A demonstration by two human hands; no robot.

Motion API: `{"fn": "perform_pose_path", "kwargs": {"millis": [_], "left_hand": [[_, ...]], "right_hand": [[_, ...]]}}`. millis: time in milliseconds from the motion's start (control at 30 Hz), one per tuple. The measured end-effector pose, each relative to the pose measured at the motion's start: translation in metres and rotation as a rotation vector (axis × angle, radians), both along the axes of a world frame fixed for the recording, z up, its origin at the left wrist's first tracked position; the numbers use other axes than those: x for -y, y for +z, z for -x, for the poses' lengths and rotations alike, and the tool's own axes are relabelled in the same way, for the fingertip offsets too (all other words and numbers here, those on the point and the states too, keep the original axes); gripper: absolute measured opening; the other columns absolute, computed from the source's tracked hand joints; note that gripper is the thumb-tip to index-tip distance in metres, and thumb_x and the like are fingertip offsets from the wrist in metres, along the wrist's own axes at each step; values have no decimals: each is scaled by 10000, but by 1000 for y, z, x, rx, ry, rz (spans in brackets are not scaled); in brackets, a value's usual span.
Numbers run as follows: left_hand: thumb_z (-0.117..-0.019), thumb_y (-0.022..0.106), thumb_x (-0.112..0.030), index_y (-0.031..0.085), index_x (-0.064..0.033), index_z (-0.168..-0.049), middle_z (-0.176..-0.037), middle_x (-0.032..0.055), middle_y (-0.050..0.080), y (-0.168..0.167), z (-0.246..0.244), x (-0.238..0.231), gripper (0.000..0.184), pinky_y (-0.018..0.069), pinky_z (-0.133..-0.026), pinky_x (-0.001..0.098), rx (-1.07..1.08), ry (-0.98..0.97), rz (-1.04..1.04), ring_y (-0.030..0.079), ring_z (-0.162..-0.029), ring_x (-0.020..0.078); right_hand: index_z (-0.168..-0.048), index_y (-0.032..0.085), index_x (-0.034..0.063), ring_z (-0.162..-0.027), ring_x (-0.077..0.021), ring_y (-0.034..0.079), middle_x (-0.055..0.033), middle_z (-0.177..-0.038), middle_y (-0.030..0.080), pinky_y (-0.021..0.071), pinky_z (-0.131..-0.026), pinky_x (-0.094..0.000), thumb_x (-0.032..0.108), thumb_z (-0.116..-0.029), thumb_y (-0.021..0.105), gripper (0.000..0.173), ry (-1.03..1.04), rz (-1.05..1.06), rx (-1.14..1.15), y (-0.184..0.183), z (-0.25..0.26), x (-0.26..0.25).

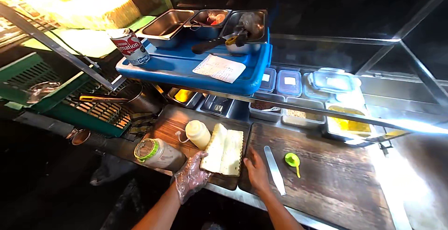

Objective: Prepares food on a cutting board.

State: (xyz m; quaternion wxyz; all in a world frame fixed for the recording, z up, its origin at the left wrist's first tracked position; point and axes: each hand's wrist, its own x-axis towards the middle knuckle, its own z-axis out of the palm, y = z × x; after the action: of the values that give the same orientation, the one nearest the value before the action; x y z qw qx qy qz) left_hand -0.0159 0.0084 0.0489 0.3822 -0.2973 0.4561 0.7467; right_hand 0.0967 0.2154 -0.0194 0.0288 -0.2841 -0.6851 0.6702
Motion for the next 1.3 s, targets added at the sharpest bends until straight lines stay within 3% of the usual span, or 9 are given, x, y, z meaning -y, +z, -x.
{"fn": "perform_pose_path", "kwargs": {"millis": [133, 233, 333, 533, 667, 800, 933, 1133, 1300], "left_hand": [[-1042, 444, -229, 549, -53, -1218, -1046, 168, 680, -3, -7, -14, 270, 603, -751, 466, -73, 69, 43, 698, -921, 272], [-1047, 446, -228, 550, -47, -1239, -1078, 173, 682, -7, -6, -8, 283, 604, -775, 466, -76, 64, 32, 699, -947, 273], [-1076, 461, -229, 514, -36, -1387, -1245, 164, 654, -1, -10, 15, 370, 579, -907, 448, -166, -129, 108, 670, -1085, 259], [-1041, 523, -322, 407, -115, -1550, -1398, 156, 615, -1, -45, 62, 561, 543, -1016, 446, -345, -282, 106, 640, -1229, 293], [-1017, 582, -335, 412, -98, -1542, -1406, 135, 602, -8, -39, 29, 601, 558, -1007, 413, -350, -273, 127, 632, -1233, 247], [-1040, 566, -290, 558, -39, -1384, -1222, 132, 664, -13, -25, 17, 426, 566, -876, 372, -274, -206, 124, 661, -1058, 203], [-1013, 560, -382, 417, -115, -1556, -1460, 123, 579, -3, -32, 88, 621, 548, -1038, 466, -390, -364, 33, 619, -1271, 296], [-916, 649, -20, 550, 89, -1350, -1082, 133, 711, 11, -41, 184, 458, 622, -762, 315, -726, 31, 518, 713, -858, 160], [-739, 855, -569, 405, 42, -1500, -1429, 202, 570, -6, 30, 212, 1074, 562, -1017, 418, -1316, -96, 690, 627, -1234, 252]], "right_hand": [[-1584, 406, 205, -1467, -290, 419, -110, -1612, 414, 366, -1180, -572, 392, -1061, 512, 566, 199, -107, 25, -4, 73, -32], [-1523, 500, 245, -1338, -316, 560, -110, -1479, 573, 437, -1084, -634, 492, -1076, 443, 514, 374, -166, 121, -1, 88, -45], [-1585, 406, 206, -1338, -268, 575, -82, -1522, 539, 484, -1095, -548, 342, -1081, 480, 527, 276, -415, 128, 19, 42, -56], [-1269, 721, 147, -940, -276, 728, -112, -1117, 733, 599, -788, -503, 143, -1000, 486, 357, 365, -875, 191, 59, -6, -11], [-1261, 700, 61, -1160, -464, 606, -251, -1291, 623, 485, -891, -670, 33, -957, 534, 348, 688, -1192, 322, 75, 53, 39], [-1110, 688, -27, -1205, -431, 595, -217, -1408, 565, 509, -875, -629, -17, -962, 500, 240, 1151, -1322, 172, 106, 48, 72], [-1156, 762, 182, -1025, -252, 712, -59, -1167, 730, 600, -823, -484, 131, -954, 603, 263, 667, -1168, 4, 92, -23, 20], [-1469, 509, 16, -1282, -478, 555, -314, -1387, 557, 457, -1061, -622, 367, -991, 642, 607, 58, -832, 885, 26, -57, -38], [-1347, 595, 33, -1125, -461, 655, -271, -1203, 678, 509, -934, -673, 295, -878, 769, 565, -143, -734, 925, 5, -35, -30]]}}
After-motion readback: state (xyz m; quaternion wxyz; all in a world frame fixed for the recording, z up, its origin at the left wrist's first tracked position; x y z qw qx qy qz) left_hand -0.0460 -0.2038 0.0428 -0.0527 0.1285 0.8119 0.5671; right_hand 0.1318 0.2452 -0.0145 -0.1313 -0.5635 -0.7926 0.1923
